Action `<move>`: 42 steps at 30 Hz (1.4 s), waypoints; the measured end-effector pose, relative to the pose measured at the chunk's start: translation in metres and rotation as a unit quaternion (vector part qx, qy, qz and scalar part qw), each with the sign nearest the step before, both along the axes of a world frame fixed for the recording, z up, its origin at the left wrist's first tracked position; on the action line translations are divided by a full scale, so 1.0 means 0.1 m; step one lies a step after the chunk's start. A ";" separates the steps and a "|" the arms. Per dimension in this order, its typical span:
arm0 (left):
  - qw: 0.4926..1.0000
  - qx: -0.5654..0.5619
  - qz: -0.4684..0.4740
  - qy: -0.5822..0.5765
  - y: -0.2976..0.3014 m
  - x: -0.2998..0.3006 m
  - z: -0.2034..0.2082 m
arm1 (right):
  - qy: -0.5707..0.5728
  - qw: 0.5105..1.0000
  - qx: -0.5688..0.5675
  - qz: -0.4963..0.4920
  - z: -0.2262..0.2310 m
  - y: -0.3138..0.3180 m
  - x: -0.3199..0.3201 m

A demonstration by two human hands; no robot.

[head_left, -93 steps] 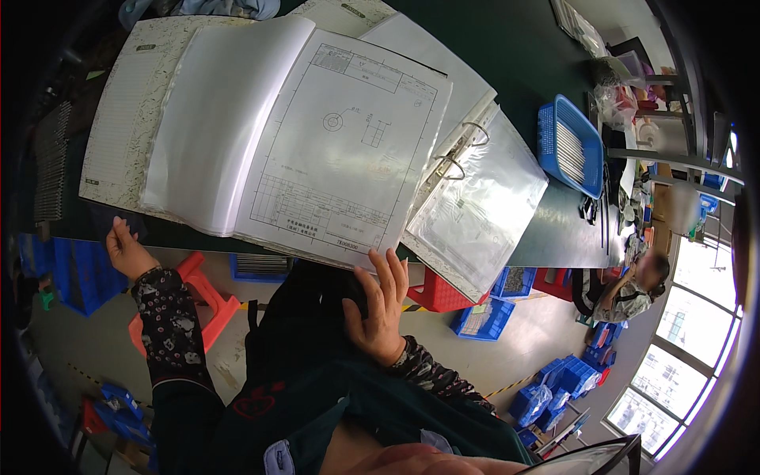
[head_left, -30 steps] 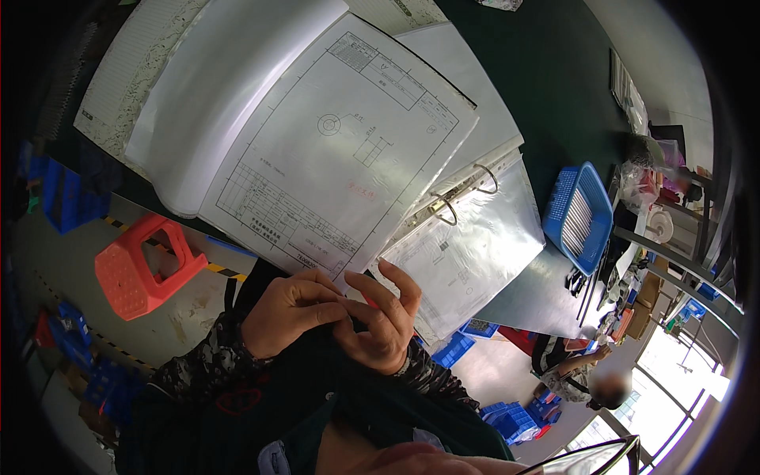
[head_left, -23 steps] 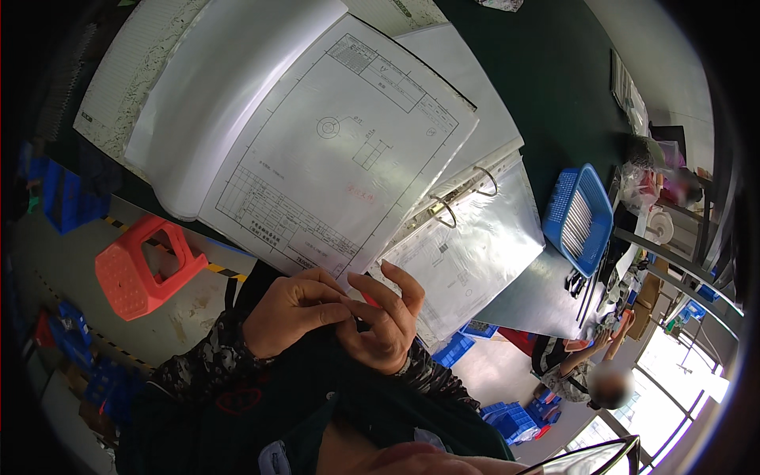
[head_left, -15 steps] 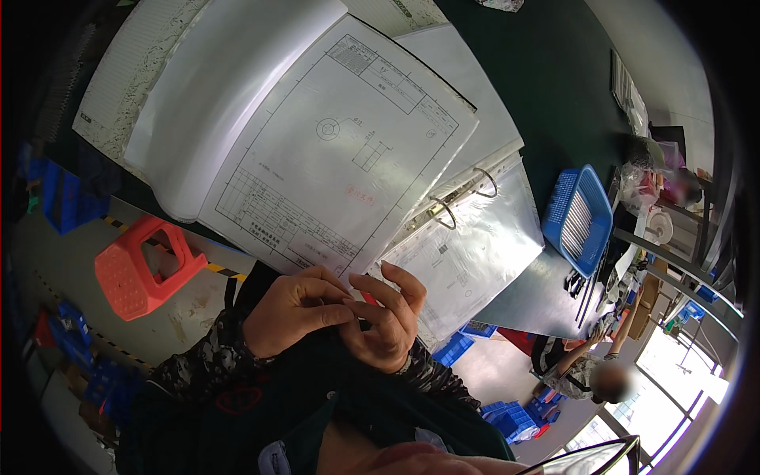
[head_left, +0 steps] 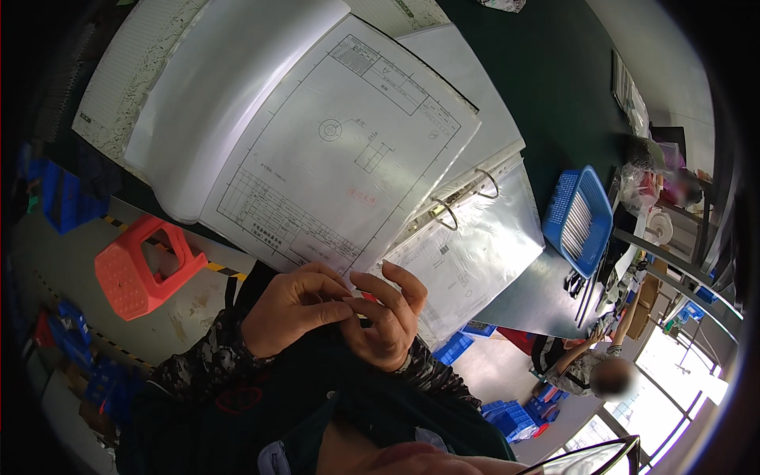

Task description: The person packages small metal components by hand, transferring them from a larger plastic bag into smaller individual plastic bags, then organizes documents in a binder.

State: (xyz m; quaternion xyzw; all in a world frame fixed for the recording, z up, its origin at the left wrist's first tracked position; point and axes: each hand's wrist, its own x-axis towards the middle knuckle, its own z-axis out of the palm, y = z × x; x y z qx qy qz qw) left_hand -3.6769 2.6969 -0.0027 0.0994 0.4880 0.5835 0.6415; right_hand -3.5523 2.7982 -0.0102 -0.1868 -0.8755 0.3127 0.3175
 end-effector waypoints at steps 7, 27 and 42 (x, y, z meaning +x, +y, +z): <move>1.000 0.003 -0.002 0.015 -0.02 -0.02 -0.02 | -0.006 1.000 -0.001 0.001 0.00 -0.01 -0.02; 1.000 0.013 0.012 0.003 0.00 -0.04 0.00 | -0.004 1.000 0.001 0.009 0.00 0.02 -0.05; 1.000 0.001 0.027 0.011 0.01 -0.04 0.01 | 0.005 1.000 -0.002 0.001 0.00 0.02 -0.06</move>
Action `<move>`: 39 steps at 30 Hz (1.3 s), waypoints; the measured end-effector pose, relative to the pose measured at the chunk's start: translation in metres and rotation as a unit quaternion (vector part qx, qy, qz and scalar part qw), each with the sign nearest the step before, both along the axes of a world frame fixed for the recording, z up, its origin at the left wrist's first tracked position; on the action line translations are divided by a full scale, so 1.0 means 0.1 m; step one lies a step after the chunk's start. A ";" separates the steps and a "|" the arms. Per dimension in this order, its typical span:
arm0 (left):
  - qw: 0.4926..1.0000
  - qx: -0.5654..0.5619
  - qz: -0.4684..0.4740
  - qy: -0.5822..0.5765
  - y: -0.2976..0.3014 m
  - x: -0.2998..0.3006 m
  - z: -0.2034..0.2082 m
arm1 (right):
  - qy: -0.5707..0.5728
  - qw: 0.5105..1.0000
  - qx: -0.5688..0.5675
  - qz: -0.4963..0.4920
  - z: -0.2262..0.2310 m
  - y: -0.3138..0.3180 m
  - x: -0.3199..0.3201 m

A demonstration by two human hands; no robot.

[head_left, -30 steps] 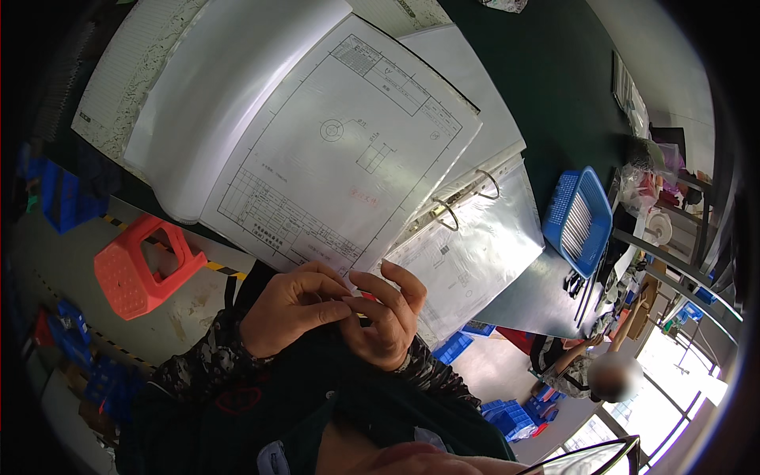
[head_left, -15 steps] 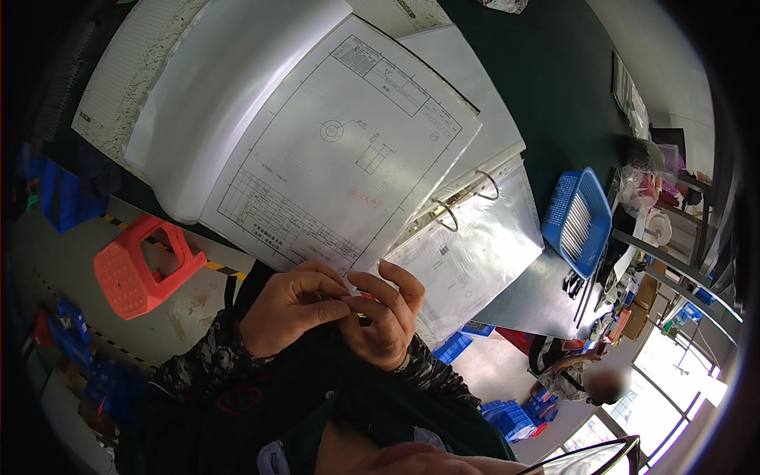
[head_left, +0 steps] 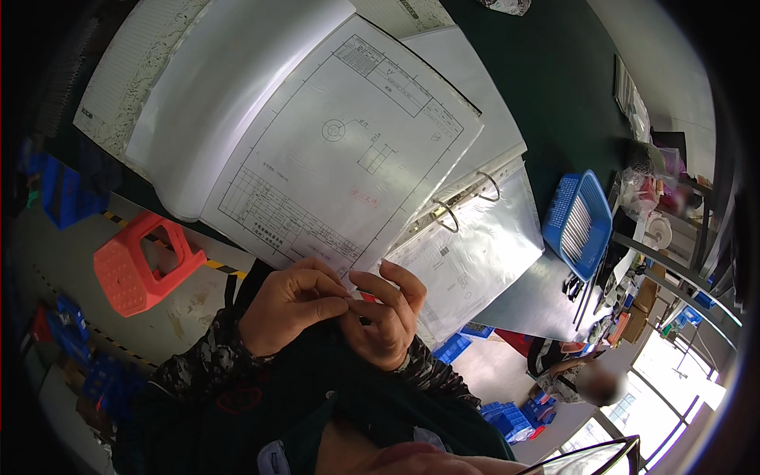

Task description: The person packages small metal components by hand, transferring them from a larger plastic bag into smaller individual plastic bags, then organizes documents in a binder.

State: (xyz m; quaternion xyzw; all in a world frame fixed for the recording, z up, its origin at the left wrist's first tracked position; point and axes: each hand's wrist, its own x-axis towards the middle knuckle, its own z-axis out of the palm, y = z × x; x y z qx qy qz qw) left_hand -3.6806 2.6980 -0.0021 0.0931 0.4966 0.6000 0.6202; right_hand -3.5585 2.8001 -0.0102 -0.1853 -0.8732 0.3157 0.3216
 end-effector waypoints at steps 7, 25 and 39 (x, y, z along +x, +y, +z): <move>1.000 -0.012 0.019 0.012 0.00 0.01 0.02 | 0.000 1.000 0.001 0.002 0.01 0.00 -0.02; 0.998 -0.019 0.036 0.044 -0.03 0.02 0.02 | -0.002 1.000 -0.001 0.018 0.04 0.01 -0.06; 0.998 -0.031 0.055 0.027 0.04 0.03 0.03 | -0.006 1.000 -0.011 0.018 0.04 0.05 -0.06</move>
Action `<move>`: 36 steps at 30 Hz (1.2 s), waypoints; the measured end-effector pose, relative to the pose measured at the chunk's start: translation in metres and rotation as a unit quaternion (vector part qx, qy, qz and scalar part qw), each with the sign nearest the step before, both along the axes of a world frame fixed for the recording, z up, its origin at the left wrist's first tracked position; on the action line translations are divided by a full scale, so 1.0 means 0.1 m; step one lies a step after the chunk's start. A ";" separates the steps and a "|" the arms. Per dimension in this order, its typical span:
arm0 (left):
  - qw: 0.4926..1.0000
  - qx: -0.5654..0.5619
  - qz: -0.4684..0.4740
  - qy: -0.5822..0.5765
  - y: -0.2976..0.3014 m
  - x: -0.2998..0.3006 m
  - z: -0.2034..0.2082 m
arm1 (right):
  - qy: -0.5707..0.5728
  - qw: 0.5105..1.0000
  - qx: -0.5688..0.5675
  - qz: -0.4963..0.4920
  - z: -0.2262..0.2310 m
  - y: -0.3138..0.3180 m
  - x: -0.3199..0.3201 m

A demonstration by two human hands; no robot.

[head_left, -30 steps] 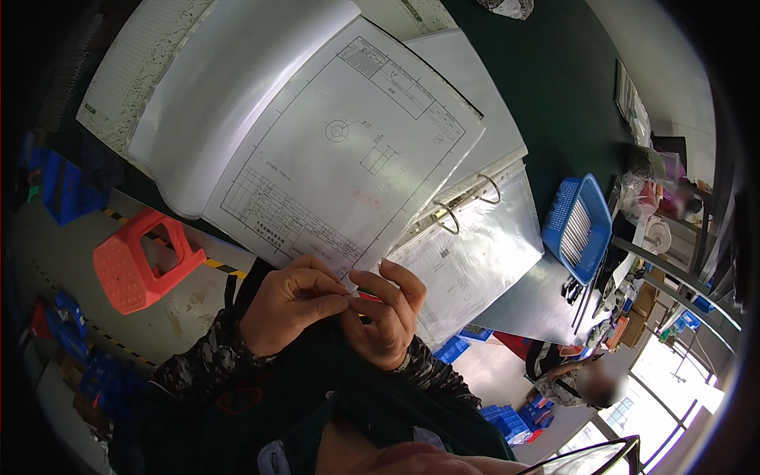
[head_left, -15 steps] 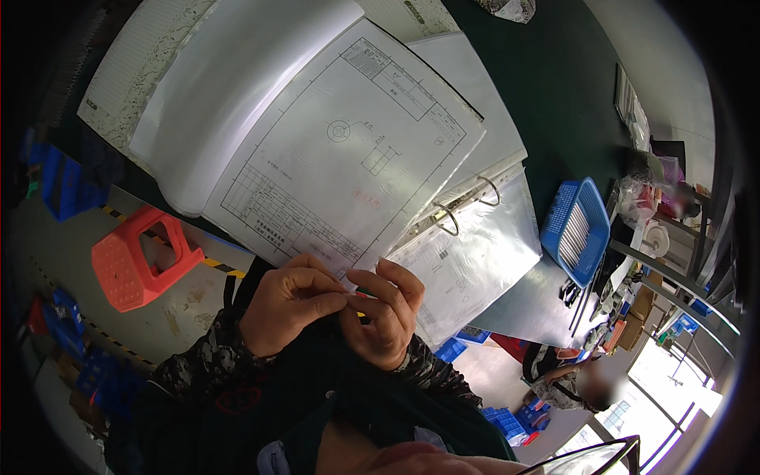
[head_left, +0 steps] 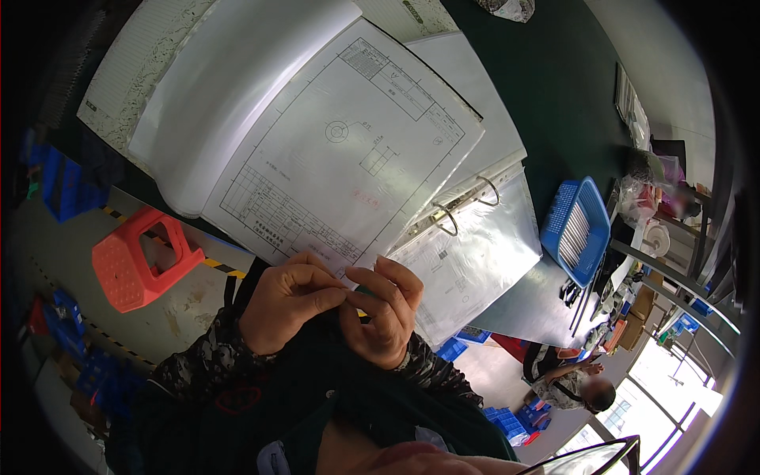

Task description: The person packages small metal components by hand, transferring them from a larger plastic bag into smaller individual plastic bags, then organizes documents in a binder.

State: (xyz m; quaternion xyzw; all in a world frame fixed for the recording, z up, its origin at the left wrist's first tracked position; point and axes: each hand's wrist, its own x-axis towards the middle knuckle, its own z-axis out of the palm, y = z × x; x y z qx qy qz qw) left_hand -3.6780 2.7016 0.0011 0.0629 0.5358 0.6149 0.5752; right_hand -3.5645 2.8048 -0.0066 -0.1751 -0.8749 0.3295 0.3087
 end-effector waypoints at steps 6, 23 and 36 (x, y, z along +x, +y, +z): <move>1.000 0.000 -0.005 -0.002 0.00 -0.04 0.00 | 0.000 1.000 0.008 0.008 0.00 0.00 -0.02; 0.996 0.026 -0.085 0.016 -0.08 -0.21 -0.01 | -0.012 0.964 -0.188 0.186 0.04 0.27 -0.12; 0.982 0.043 -0.154 0.103 -0.10 -0.29 0.01 | -0.003 0.976 -0.096 0.198 0.08 0.25 -0.11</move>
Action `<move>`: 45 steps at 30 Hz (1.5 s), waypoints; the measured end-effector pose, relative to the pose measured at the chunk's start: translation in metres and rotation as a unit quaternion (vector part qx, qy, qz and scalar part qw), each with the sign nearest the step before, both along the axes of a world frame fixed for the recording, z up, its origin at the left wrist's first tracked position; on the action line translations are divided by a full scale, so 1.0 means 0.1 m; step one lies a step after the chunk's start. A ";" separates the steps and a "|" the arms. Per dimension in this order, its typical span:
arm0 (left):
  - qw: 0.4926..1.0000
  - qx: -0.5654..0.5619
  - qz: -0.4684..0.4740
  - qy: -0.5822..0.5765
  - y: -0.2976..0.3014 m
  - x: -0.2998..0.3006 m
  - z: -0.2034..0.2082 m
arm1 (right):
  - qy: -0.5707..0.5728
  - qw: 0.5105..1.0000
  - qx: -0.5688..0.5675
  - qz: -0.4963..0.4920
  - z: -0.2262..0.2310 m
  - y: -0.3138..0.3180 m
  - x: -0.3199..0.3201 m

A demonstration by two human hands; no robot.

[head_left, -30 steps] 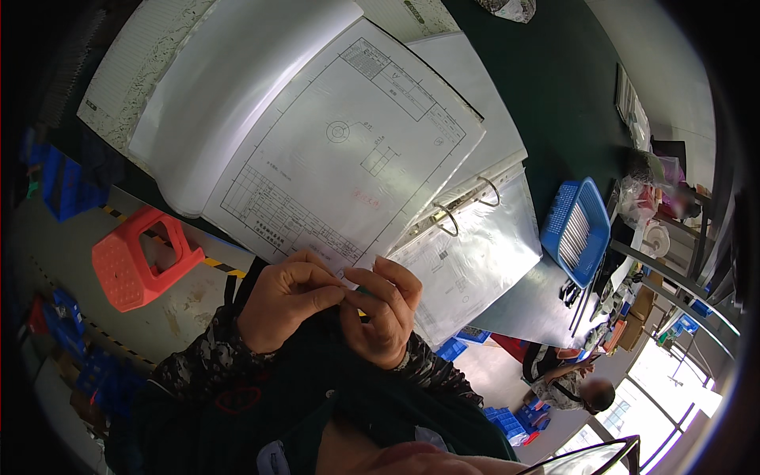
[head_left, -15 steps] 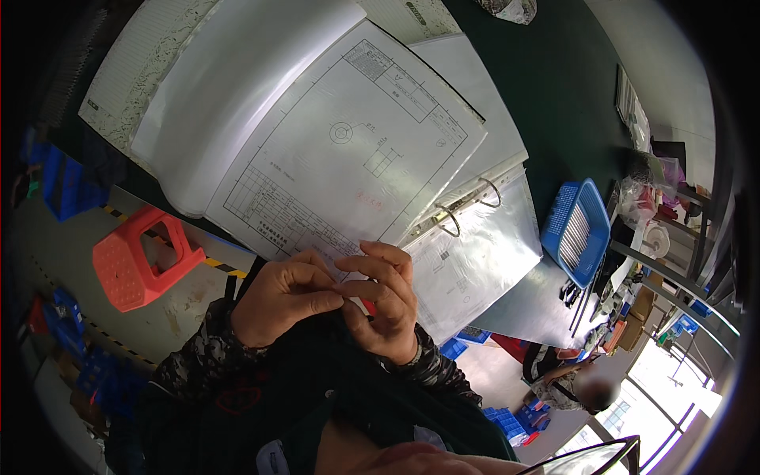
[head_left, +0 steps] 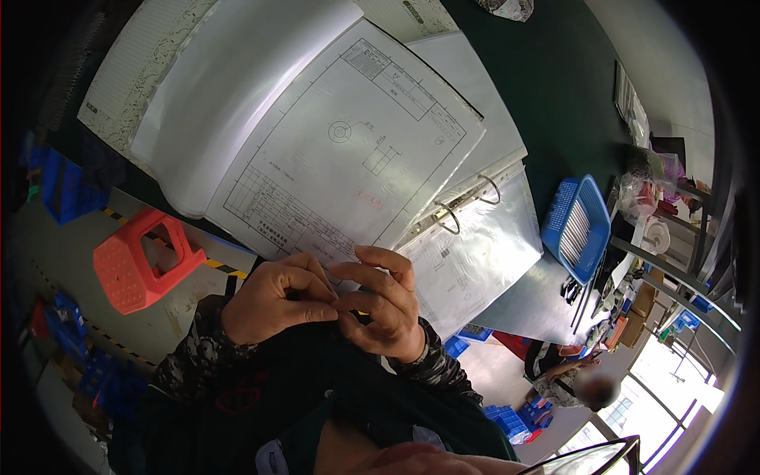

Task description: The person packages small metal components by hand, transferring them from a larger plastic bag into smaller individual plastic bags, then organizes documents in a binder.

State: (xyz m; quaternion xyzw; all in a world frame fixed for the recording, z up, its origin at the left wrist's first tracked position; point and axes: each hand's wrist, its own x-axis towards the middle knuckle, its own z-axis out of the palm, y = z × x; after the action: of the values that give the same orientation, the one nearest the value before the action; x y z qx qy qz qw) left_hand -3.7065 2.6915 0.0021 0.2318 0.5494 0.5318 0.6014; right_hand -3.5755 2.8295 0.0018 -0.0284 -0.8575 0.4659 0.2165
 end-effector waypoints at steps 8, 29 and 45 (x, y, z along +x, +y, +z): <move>0.999 -0.007 -0.014 0.036 -0.01 -0.04 0.04 | -0.003 1.000 0.003 -0.013 -0.01 -0.04 -0.01; 0.999 0.013 -0.039 0.030 -0.04 -0.12 -0.01 | -0.030 0.999 -0.015 0.009 -0.02 -0.06 -0.05; 0.998 0.014 -0.044 0.052 -0.07 -0.18 -0.01 | -0.039 0.999 -0.001 0.028 0.00 -0.09 -0.11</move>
State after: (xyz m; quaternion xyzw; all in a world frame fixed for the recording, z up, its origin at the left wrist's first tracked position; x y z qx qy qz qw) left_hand -3.7248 2.6847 0.0012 0.2915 0.5615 0.4998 0.5916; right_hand -3.5860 2.8209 0.0016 -0.0232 -0.8652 0.4714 0.1693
